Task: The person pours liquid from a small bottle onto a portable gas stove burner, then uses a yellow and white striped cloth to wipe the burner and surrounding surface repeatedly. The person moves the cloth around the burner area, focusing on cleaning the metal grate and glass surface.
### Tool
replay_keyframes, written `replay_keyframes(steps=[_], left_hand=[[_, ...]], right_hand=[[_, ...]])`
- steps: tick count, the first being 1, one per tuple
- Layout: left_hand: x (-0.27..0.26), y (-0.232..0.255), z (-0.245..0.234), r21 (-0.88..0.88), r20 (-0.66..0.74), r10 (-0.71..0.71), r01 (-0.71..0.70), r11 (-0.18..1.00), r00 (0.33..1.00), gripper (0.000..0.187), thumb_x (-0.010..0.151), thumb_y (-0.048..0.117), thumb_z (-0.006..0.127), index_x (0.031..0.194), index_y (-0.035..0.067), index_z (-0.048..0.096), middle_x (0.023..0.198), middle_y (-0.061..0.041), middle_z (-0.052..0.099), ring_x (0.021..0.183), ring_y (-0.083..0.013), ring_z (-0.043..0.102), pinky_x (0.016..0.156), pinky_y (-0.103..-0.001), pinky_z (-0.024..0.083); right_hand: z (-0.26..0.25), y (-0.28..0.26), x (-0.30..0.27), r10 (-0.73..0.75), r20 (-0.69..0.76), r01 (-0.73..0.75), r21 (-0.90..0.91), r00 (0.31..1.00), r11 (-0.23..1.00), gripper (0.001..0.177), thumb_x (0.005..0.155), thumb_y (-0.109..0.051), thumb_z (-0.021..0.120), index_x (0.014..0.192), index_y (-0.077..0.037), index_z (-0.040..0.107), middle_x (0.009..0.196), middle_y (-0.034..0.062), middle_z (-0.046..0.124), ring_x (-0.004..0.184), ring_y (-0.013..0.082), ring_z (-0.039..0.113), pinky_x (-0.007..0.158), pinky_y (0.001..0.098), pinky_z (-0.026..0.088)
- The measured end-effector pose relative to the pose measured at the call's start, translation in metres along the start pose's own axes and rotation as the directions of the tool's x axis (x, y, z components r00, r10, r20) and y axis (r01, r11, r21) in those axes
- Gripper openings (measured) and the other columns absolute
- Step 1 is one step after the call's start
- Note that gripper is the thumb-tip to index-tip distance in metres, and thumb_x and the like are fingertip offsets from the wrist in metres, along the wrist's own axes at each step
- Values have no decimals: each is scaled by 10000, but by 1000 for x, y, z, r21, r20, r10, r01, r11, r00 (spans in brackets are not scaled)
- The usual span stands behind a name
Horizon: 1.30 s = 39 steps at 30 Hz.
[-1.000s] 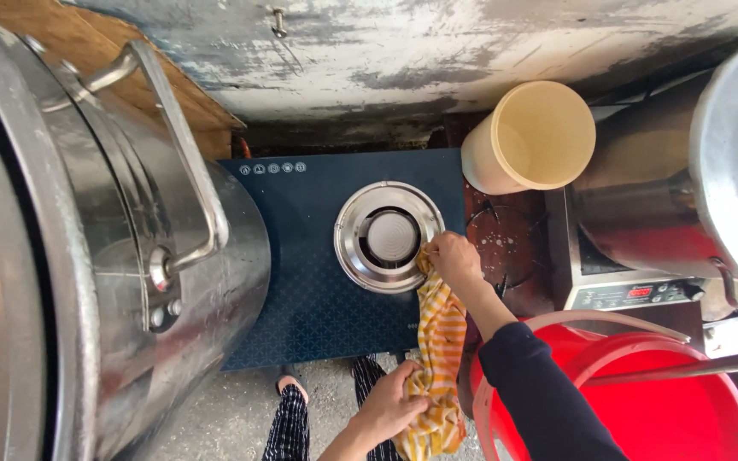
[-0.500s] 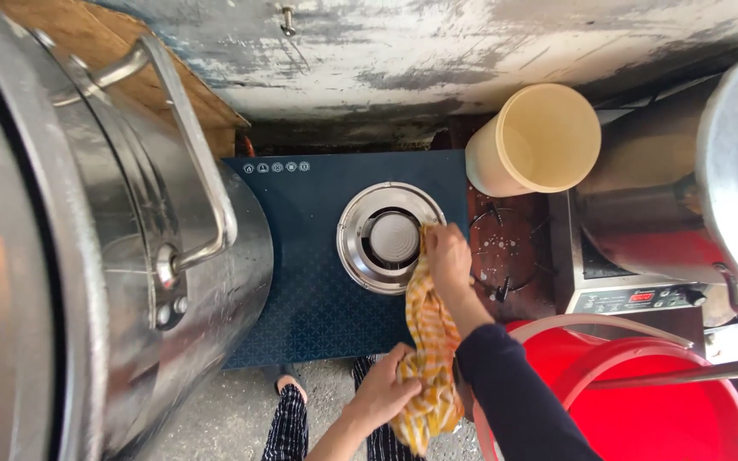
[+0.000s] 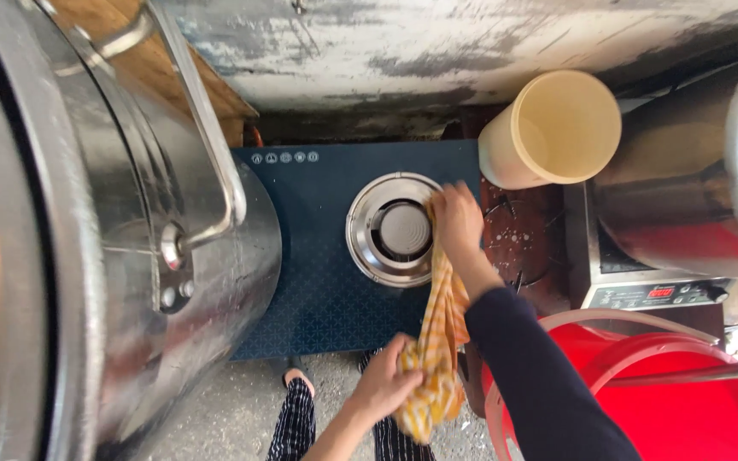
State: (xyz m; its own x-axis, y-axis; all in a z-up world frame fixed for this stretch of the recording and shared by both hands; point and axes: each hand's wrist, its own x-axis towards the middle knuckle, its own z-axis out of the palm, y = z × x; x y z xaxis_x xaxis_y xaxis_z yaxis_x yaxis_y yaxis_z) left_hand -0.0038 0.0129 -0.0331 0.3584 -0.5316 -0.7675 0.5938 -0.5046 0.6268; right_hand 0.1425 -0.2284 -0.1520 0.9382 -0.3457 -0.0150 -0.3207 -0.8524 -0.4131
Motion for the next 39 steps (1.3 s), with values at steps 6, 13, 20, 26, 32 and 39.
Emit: replay_keyframes(steps=[6, 13, 20, 26, 32, 39], left_hand=[[11, 19, -6, -35, -5, 10, -10, 999, 1000, 220, 945, 95, 570, 1153, 94, 499, 1098, -92, 680, 785, -157, 730, 533, -196, 621], [-25, -7, 3, 60, 116, -86, 79, 995, 990, 319, 913, 131, 588, 1220, 141, 503, 1182, -59, 639, 1030, -197, 700, 777, -283, 660], [-71, -52, -18, 92, 167, -200, 186, 978, 966, 333, 881, 188, 590, 1202, 161, 506, 1159, -39, 653, 1001, -181, 703, 766, -274, 635], [-110, -52, -62, 97, 143, -344, 333, 938, 928, 249, 930, 267, 576, 1158, 193, 508, 881, -5, 613, 591, -96, 482, 599, -251, 351], [-102, -54, -89, -9, 36, -344, 344, 939, 938, 376, 907, 284, 551, 1262, 189, 473, 1113, -9, 613, 930, -119, 624, 806, -251, 463], [-64, -42, -97, -33, -189, -129, 125, 992, 974, 330, 811, 267, 598, 1129, 186, 560, 1066, -6, 694, 966, -128, 676, 822, -290, 497]], right_hand=[[19, 5, 6, -189, -119, 173, -136, 975, 976, 167, 972, -159, 603, 855, -61, 534, 923, 144, 509, 889, 394, 573, 710, 520, 471], [18, 26, -66, -152, -135, 116, -241, 979, 964, 146, 965, -79, 635, 832, -51, 583, 875, 114, 521, 769, 336, 553, 482, 452, 509], [34, -18, -136, 70, -74, -81, -158, 995, 984, 33, 894, -31, 589, 865, -40, 579, 913, 146, 563, 820, 375, 576, 537, 486, 490], [95, -91, -143, 150, -33, -145, 124, 988, 982, 87, 921, -66, 558, 849, -103, 591, 860, 93, 535, 739, 306, 560, 632, 425, 420], [103, -143, -80, 150, -114, -137, 111, 982, 984, 107, 937, -107, 557, 838, -67, 563, 888, 148, 557, 749, 420, 606, 573, 515, 480], [74, -159, -14, 523, 28, -491, 389, 852, 779, 118, 947, -216, 528, 892, -182, 626, 840, 88, 695, 804, 335, 645, 727, 490, 449]])
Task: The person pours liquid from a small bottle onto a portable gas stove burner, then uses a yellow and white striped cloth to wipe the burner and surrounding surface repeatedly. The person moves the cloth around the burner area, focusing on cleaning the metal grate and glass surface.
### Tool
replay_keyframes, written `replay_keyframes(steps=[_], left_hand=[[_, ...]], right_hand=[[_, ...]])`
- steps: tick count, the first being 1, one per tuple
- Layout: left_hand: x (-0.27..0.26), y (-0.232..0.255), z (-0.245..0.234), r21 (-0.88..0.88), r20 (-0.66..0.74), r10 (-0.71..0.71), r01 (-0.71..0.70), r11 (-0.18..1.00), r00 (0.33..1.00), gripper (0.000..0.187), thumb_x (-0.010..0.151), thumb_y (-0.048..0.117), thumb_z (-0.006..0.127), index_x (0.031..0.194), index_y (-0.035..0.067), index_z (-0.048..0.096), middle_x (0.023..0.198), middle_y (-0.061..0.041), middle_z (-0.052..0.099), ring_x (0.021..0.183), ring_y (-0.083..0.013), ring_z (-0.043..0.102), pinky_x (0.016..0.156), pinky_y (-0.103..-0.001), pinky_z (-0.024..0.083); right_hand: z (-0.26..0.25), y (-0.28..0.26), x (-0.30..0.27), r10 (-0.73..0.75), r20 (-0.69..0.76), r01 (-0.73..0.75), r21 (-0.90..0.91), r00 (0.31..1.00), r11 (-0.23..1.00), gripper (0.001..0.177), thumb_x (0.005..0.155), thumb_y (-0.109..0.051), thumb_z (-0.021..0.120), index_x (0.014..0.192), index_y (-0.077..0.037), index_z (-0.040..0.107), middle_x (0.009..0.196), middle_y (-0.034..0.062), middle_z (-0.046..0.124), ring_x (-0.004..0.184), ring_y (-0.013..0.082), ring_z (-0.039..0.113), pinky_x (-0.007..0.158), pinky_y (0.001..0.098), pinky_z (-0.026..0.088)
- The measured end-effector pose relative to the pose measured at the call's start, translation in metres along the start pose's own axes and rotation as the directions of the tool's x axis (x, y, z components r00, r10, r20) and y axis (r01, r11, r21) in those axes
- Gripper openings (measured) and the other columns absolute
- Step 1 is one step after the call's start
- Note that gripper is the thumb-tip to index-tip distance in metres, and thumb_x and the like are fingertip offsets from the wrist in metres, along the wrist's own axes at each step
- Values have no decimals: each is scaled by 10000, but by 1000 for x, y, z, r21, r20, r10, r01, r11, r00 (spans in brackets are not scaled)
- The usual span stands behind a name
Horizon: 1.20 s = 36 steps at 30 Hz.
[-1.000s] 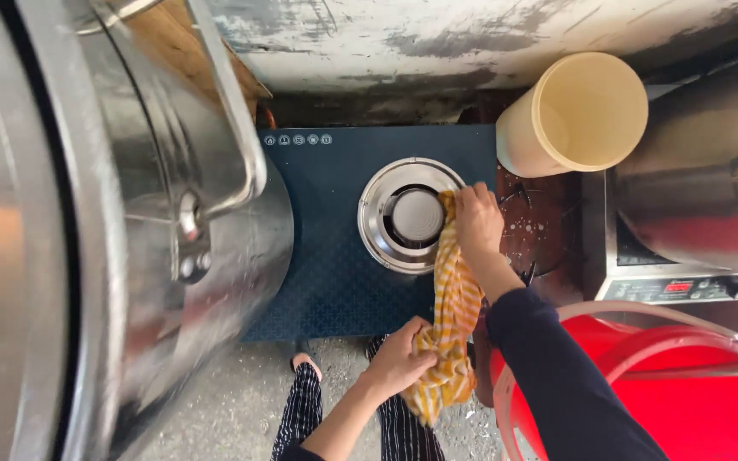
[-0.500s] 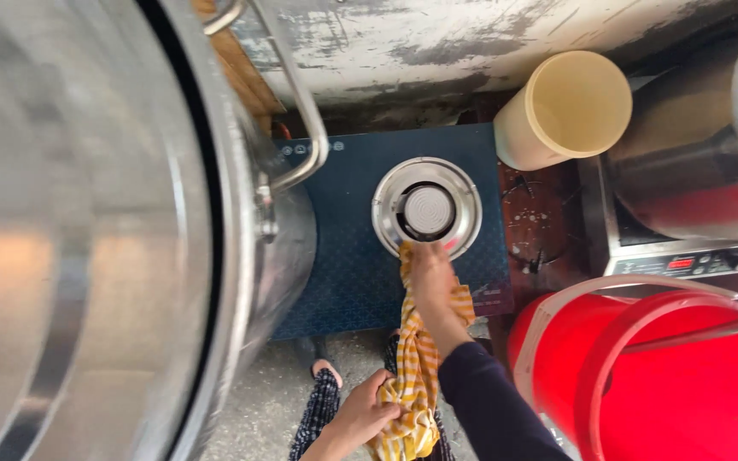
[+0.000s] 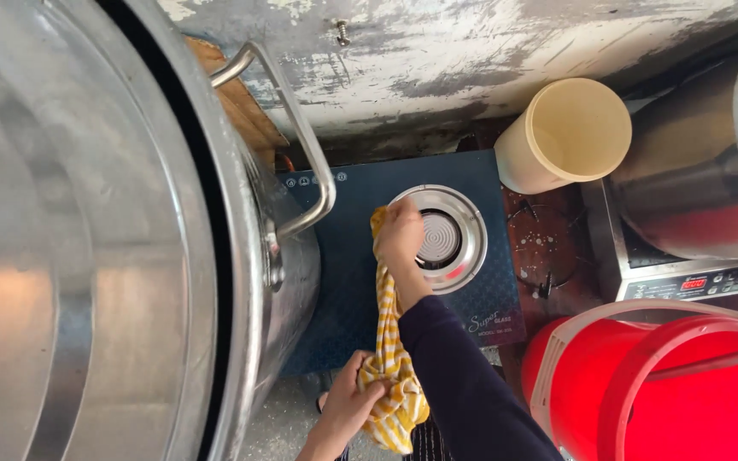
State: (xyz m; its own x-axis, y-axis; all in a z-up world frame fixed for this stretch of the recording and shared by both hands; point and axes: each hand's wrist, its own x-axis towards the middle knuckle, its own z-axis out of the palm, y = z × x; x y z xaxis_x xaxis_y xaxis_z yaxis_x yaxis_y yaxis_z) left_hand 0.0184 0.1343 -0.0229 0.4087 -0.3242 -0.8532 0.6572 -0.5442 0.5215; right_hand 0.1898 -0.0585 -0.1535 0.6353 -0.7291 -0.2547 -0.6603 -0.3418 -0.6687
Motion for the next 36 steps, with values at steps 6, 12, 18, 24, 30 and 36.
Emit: replay_keyframes(steps=[6, 12, 18, 24, 30, 36], left_hand=[[2, 26, 1, -106, -33, -21, 17, 994, 999, 314, 844, 287, 650, 1129, 183, 573, 1060, -2, 681, 959, -117, 665, 814, -287, 488], [10, 5, -4, -87, -20, 8, -10, 996, 1000, 357, 808, 293, 653, 1143, 189, 590, 1017, -8, 712, 907, -122, 690, 771, -281, 511], [-4, -10, 0, -26, 49, -178, 180, 983, 983, 357, 813, 293, 612, 1152, 192, 566, 1026, -10, 683, 973, -146, 672, 843, -277, 466], [16, 11, 7, -95, -38, 29, -32, 995, 999, 353, 795, 273, 606, 1136, 189, 576, 1029, -25, 726, 888, -149, 712, 749, -298, 553], [1, 79, 2, -205, 41, -64, 71, 976, 997, 270, 884, 196, 643, 1135, 150, 556, 1087, -37, 673, 968, -147, 671, 785, -291, 535], [7, 59, -9, -158, 23, -52, 55, 986, 998, 289, 846, 238, 631, 1119, 168, 568, 1048, -24, 665, 926, -152, 655, 772, -304, 483]], right_hand=[[-23, -28, 22, 178, -116, -152, 203, 977, 967, 189, 870, 30, 511, 914, -134, 594, 1004, 63, 632, 879, 245, 616, 757, 385, 495], [28, 10, -8, -354, -138, 326, -192, 925, 926, 89, 973, -183, 507, 944, -98, 512, 860, 157, 617, 793, 441, 602, 660, 577, 444], [6, 14, -53, -362, 16, 362, -123, 932, 924, 152, 850, 22, 571, 915, -111, 536, 908, 113, 575, 802, 337, 598, 704, 468, 467], [0, -13, 13, -223, -34, 218, -100, 974, 971, 74, 957, -84, 507, 942, -147, 543, 984, 130, 586, 762, 410, 628, 660, 538, 467], [-44, 26, 64, -159, -181, 138, -119, 971, 983, 74, 845, -49, 666, 884, -89, 616, 964, 101, 607, 832, 304, 596, 672, 465, 479], [17, 41, 68, -433, -152, 241, -647, 889, 723, 87, 854, -150, 691, 811, -126, 762, 807, 69, 686, 827, 264, 623, 721, 388, 526]])
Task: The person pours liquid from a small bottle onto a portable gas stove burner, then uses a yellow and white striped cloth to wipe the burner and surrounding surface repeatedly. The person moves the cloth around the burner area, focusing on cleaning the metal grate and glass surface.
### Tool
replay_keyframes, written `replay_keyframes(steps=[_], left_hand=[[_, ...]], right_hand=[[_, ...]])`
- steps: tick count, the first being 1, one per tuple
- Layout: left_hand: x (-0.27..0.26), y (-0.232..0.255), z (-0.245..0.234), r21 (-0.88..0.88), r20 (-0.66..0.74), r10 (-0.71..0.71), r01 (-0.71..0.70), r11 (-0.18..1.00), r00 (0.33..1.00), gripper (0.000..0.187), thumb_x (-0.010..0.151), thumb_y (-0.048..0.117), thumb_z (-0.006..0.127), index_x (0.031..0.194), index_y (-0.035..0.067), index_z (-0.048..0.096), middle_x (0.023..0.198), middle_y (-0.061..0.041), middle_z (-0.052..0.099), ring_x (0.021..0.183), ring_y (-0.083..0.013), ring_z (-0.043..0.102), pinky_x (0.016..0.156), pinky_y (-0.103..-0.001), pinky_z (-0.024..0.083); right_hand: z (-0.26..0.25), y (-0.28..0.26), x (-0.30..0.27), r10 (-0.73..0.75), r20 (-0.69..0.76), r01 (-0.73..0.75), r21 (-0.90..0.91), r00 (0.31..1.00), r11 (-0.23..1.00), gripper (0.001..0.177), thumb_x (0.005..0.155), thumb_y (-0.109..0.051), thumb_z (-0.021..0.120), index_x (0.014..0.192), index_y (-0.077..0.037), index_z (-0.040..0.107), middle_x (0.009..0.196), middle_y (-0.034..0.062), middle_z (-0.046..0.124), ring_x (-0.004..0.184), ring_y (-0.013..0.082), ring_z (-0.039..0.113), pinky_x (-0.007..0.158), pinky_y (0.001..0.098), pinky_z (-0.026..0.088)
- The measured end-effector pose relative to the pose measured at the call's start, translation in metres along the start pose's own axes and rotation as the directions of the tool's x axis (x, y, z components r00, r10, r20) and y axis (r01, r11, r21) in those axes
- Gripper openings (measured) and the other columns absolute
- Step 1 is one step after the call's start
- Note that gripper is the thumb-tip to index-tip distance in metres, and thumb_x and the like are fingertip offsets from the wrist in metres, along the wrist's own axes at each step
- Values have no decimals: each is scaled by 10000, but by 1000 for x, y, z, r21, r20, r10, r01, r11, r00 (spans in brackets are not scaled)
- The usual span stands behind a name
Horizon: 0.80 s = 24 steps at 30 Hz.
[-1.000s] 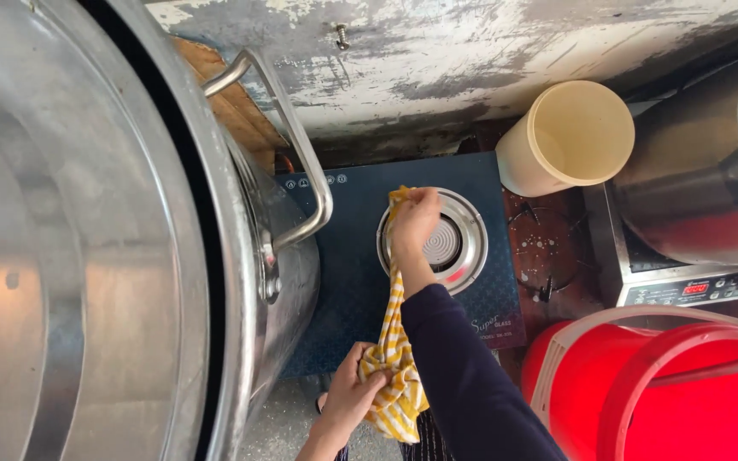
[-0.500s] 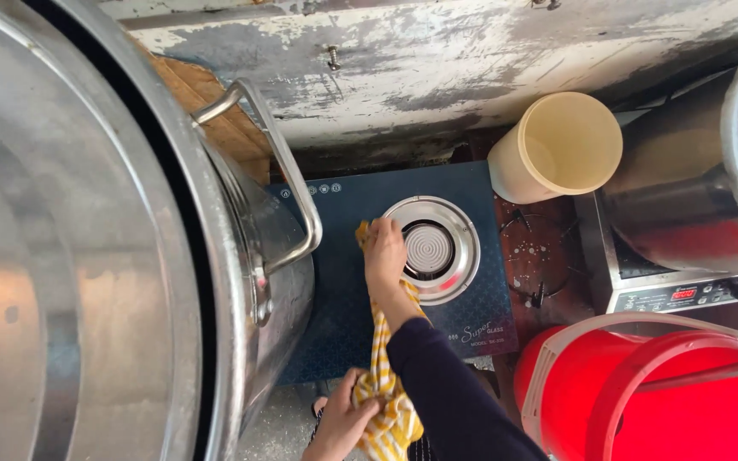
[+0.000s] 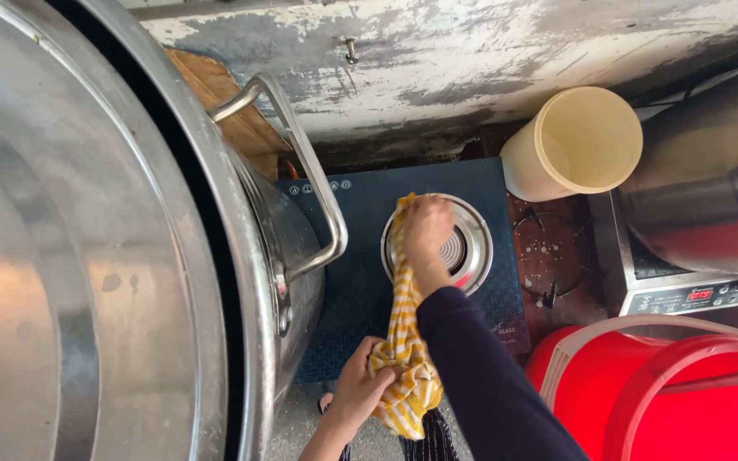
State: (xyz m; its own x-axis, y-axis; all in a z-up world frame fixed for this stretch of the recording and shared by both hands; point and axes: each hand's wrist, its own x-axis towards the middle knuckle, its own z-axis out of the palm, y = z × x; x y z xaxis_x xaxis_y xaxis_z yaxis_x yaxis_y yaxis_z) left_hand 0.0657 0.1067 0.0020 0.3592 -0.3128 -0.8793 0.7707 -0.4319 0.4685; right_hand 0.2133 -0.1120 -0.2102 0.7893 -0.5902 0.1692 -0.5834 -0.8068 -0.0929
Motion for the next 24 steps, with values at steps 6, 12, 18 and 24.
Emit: replay_keyframes(steps=[6, 12, 18, 24], left_hand=[[-6, -21, -3, -113, 25, -44, 46, 992, 999, 229, 878, 155, 684, 1083, 133, 584, 1003, -67, 708, 873, -180, 688, 741, -303, 505], [1, -32, 5, -44, 30, -25, 27, 999, 999, 307, 823, 220, 663, 1102, 134, 567, 1083, -50, 727, 987, -155, 698, 785, -295, 518], [5, 5, 20, 98, -3, 6, -6, 995, 1000, 287, 836, 216, 589, 1119, 190, 544, 1078, 4, 693, 952, -135, 686, 757, -294, 523], [17, -7, 21, 86, 15, 166, -166, 982, 986, 263, 838, 214, 595, 1089, 167, 532, 1059, -29, 676, 973, -152, 681, 778, -300, 521]], right_hand=[[-74, -24, -64, -232, 149, 206, 175, 961, 963, 146, 932, -148, 556, 840, -121, 665, 873, 70, 606, 894, 329, 533, 757, 467, 410], [-71, -18, -47, -246, 183, 208, 203, 952, 957, 146, 890, -144, 643, 809, -147, 764, 849, 47, 627, 912, 313, 524, 786, 459, 375], [-60, -3, 10, 27, 228, -52, 102, 973, 993, 211, 918, -194, 626, 803, -192, 803, 914, 45, 700, 967, 300, 557, 863, 473, 399], [-32, 5, 1, 22, 92, -38, 172, 996, 984, 224, 933, -158, 594, 846, -190, 798, 933, 12, 665, 1006, 270, 523, 844, 464, 348]])
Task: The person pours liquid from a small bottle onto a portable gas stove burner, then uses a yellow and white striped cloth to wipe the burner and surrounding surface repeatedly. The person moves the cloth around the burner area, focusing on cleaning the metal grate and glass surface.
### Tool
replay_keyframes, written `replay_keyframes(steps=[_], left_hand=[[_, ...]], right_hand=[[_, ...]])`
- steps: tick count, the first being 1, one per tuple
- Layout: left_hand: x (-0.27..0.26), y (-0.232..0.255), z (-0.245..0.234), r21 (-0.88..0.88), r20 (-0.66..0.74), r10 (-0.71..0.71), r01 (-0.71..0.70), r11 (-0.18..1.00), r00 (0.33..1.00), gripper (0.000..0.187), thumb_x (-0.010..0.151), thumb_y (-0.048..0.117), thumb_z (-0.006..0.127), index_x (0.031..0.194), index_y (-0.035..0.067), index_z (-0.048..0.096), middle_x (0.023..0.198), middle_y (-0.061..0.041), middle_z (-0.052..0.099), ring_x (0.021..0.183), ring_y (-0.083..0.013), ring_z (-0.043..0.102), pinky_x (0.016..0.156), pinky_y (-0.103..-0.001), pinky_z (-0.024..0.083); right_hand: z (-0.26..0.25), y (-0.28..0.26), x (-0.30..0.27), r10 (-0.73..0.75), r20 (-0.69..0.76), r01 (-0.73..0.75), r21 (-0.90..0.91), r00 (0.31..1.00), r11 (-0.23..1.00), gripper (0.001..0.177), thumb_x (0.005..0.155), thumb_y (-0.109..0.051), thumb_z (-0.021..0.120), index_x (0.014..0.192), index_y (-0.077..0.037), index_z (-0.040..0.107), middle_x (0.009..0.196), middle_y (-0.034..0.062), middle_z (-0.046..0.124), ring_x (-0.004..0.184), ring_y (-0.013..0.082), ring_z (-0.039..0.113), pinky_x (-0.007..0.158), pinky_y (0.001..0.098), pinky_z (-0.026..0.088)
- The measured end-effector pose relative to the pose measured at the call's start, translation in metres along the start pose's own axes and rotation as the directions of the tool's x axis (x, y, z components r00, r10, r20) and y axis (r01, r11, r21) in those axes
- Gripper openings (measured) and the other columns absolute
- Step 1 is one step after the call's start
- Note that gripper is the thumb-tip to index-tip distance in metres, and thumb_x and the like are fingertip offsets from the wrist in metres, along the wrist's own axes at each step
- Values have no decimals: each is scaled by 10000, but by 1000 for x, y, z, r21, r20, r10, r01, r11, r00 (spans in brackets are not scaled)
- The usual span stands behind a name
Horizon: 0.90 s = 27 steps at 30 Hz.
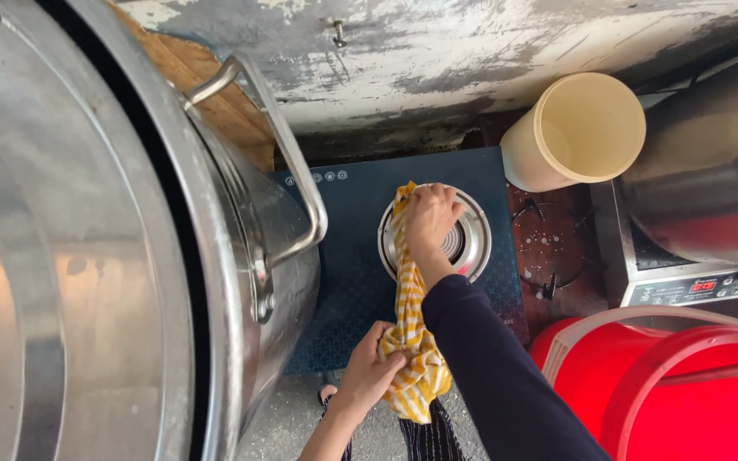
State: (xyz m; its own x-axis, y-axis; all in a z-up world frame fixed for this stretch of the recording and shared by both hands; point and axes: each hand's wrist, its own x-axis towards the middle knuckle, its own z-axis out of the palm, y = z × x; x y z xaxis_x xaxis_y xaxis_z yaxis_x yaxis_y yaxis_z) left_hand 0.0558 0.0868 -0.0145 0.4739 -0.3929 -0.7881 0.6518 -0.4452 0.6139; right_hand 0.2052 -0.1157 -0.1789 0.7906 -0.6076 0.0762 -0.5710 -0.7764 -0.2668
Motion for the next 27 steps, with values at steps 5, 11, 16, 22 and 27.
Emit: replay_keyframes(steps=[5, 11, 16, 22, 27], left_hand=[[-22, -32, -1, -91, 27, -104, 106, 990, 994, 248, 854, 207, 593, 1087, 143, 538, 1048, -52, 676, 928, -165, 681, 777, -304, 540], [-43, -74, 12, -69, 55, -183, 187, 980, 982, 264, 857, 213, 619, 1099, 149, 535, 1069, -51, 705, 950, -159, 726, 828, -296, 631], [-52, -71, 21, -58, 160, -241, 253, 966, 957, 304, 894, 236, 655, 1168, 163, 545, 1172, -43, 704, 1078, -164, 713, 928, -312, 604], [-48, -79, 22, -78, 98, -217, 225, 971, 971, 241, 834, 183, 648, 1057, 163, 558, 1042, -42, 733, 966, -151, 712, 790, -275, 557], [-45, -70, 9, 12, 45, -193, 192, 981, 980, 278, 840, 240, 608, 1114, 200, 602, 1011, -8, 724, 902, -141, 696, 804, -293, 552]], right_hand=[[-23, -19, -44, -301, 156, 322, -134, 941, 937, 128, 888, -136, 607, 870, -159, 731, 921, 34, 640, 972, 286, 529, 825, 436, 392], [-54, 4, -100, -562, 136, 576, -96, 816, 812, 92, 875, -82, 599, 889, -147, 663, 916, 28, 609, 941, 276, 516, 791, 417, 392], [-74, 47, -133, -615, 181, 619, 43, 767, 784, 370, 800, -41, 692, 1152, -152, 688, 1041, 8, 632, 1030, 258, 528, 827, 418, 403], [-29, 9, -120, -230, 396, 215, 83, 889, 973, 209, 929, 2, 553, 999, -70, 736, 991, 103, 663, 976, 306, 550, 841, 424, 461], [28, -26, -93, 132, 224, -190, 262, 966, 946, 230, 920, -74, 564, 967, -42, 788, 931, 174, 656, 910, 376, 612, 765, 484, 496]])
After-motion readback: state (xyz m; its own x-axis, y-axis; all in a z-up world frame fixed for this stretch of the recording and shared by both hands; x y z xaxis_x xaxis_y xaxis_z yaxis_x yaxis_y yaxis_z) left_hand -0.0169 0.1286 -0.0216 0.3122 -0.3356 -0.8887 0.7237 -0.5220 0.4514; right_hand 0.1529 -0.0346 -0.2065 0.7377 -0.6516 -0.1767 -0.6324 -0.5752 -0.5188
